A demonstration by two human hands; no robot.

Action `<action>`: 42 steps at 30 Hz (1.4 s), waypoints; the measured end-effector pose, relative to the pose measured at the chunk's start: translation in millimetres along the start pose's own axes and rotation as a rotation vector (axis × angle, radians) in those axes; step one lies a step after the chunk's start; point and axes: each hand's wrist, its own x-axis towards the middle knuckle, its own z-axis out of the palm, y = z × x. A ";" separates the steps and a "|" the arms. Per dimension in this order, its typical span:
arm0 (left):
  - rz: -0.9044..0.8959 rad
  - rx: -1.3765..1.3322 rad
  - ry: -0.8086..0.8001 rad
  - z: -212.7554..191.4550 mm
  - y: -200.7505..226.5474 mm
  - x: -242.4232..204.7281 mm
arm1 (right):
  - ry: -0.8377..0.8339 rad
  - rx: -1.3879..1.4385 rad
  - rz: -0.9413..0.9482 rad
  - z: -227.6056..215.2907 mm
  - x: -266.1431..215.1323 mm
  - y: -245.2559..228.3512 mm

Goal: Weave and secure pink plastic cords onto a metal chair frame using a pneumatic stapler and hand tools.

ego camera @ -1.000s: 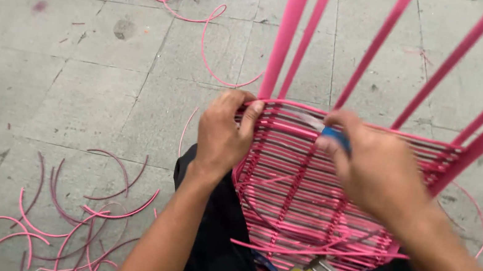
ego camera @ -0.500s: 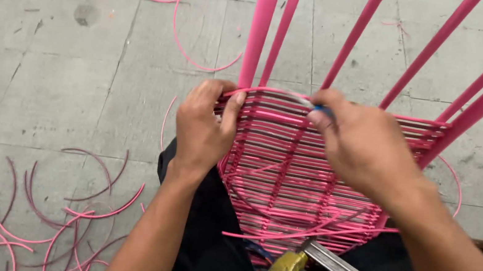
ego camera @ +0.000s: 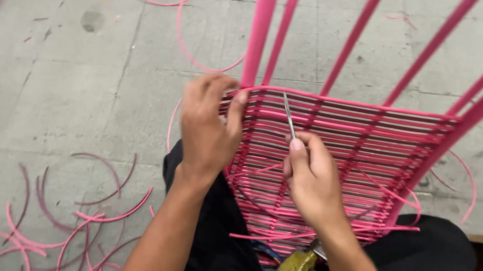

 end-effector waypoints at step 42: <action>0.470 0.052 -0.428 204.3 114.7 6.7 | 0.505 -0.799 -0.405 -181.5 -6.1 80.1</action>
